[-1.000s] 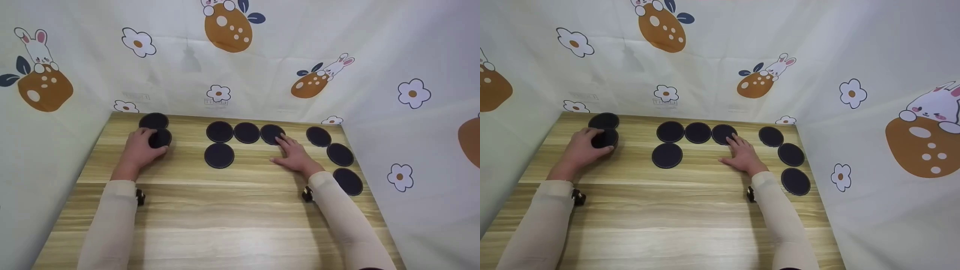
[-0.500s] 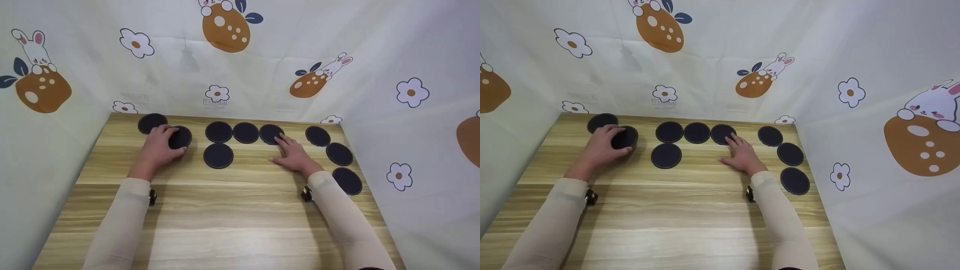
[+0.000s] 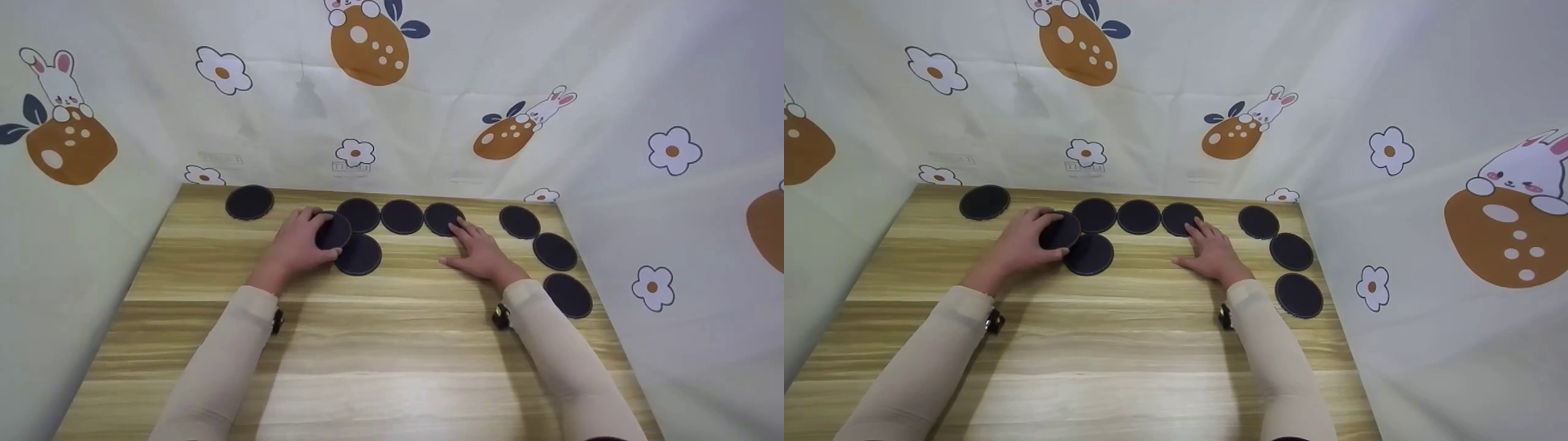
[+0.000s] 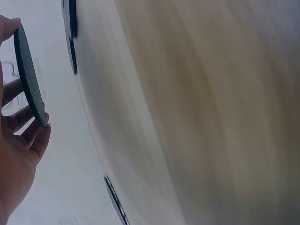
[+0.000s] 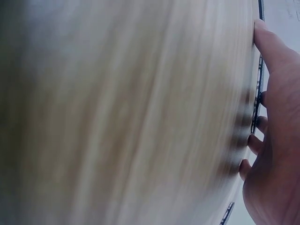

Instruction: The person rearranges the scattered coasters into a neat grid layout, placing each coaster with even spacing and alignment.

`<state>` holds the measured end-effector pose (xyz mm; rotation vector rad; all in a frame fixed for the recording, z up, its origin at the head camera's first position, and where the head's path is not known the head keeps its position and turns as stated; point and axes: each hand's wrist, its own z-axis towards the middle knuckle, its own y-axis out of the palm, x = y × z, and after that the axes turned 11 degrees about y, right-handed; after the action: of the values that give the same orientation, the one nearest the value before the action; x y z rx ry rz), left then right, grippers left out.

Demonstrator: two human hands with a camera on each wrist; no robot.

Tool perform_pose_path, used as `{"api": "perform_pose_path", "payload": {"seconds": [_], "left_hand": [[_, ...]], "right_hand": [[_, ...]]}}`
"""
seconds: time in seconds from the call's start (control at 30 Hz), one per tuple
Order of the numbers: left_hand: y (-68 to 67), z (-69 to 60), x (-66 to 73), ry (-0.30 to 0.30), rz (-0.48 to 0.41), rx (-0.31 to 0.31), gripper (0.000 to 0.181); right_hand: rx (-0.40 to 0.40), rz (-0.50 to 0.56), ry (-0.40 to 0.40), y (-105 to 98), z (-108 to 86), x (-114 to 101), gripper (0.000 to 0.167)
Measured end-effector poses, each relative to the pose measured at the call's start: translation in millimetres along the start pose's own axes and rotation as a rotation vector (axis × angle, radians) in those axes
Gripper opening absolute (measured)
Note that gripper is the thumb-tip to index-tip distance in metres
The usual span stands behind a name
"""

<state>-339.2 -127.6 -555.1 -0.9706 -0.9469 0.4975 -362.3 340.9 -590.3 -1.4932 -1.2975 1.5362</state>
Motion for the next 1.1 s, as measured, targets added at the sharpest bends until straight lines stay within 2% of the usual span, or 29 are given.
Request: {"api": "perform_pose_path", "payload": {"seconds": [0.2,0.57,0.9,1.1], "left_hand": [[10.5,9.2,9.5,0.030,0.023,-0.021,0.085],[24.6,23.1,33.7,0.058,0.007,-0.054,0.085],[37.0,38.2,56.1,0.135,0.029,-0.059,0.083],[44.5,46.6,64.9,0.150,0.048,-0.088,0.083]], "right_hand": [[0.011,-0.006,-0.018,0,0.6,0,0.100],[0.005,0.000,-0.011,-1,-0.8,-1,0.100],[0.003,-0.002,-0.005,-1,-1.8,0,0.101],[0.011,-0.004,-0.006,0,-0.3,0,0.101]]}}
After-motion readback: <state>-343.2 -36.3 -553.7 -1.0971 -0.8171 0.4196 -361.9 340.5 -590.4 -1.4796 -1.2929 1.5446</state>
